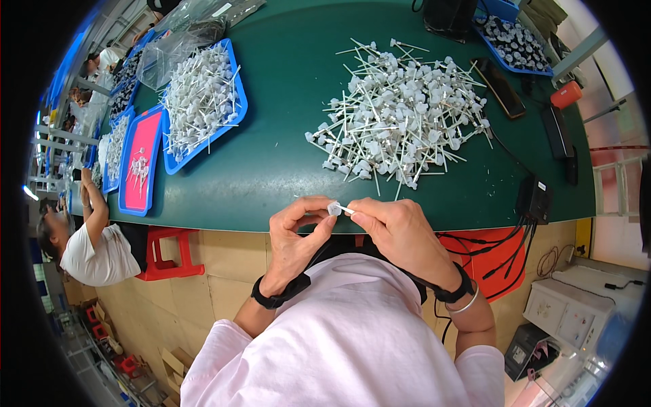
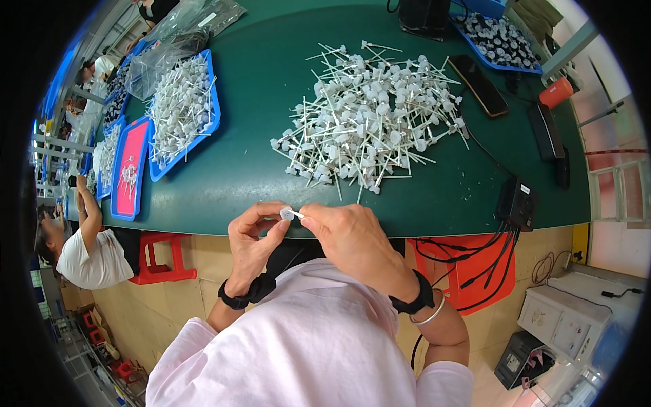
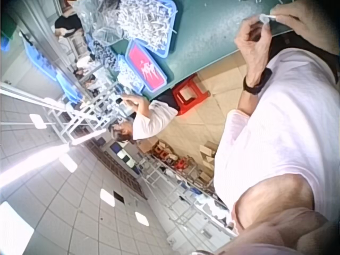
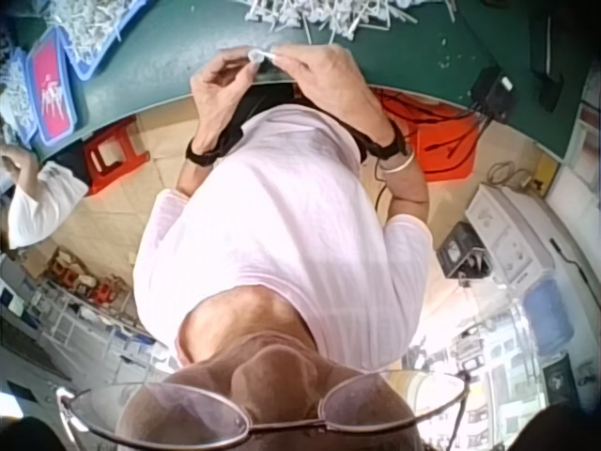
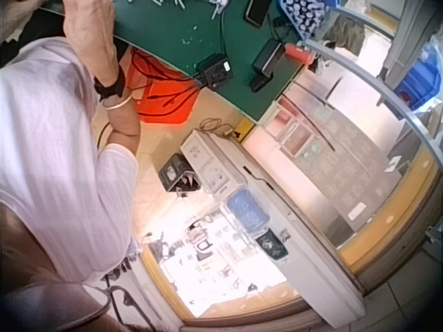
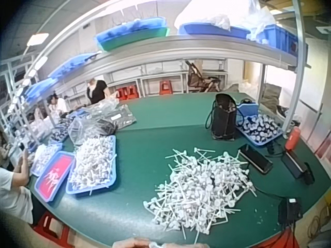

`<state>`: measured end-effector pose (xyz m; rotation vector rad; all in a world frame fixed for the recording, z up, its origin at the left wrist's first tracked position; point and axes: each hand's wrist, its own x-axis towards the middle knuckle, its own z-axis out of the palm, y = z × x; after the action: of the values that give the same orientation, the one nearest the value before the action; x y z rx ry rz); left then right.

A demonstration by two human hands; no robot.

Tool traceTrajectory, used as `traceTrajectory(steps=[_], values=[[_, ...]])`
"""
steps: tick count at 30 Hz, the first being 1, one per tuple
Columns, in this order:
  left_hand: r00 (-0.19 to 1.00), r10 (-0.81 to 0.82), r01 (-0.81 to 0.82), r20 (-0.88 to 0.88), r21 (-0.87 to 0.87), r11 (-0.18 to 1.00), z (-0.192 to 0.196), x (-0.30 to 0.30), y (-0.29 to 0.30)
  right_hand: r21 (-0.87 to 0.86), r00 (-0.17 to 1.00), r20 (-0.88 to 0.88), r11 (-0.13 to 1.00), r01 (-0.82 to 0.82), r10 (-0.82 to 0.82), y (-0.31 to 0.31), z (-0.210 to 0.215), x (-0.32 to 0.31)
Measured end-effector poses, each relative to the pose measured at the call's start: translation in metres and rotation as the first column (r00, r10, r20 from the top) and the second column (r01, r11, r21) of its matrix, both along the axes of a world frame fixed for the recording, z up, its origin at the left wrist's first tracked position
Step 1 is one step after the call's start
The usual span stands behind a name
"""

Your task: Manually assembling small white plastic and metal electronic components at a factory workstation.

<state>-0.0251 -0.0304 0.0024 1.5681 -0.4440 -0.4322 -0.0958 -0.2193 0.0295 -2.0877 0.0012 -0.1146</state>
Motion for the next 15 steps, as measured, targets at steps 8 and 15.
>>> traceTrajectory(steps=[8, 15], values=[[0.999, -0.044, 0.044, -0.016, -0.014, 0.999, 0.000, 0.006, 0.002, 0.400, 0.961, -0.228, 0.915, -0.054, 0.157, -0.007, -0.014, 0.008], [0.995, -0.090, 0.092, 0.032, -0.044, 0.995, 0.001, 0.008, 0.002, 0.765, 0.822, -0.385, 0.643, 0.030, 0.420, -0.014, -0.012, 0.007]])
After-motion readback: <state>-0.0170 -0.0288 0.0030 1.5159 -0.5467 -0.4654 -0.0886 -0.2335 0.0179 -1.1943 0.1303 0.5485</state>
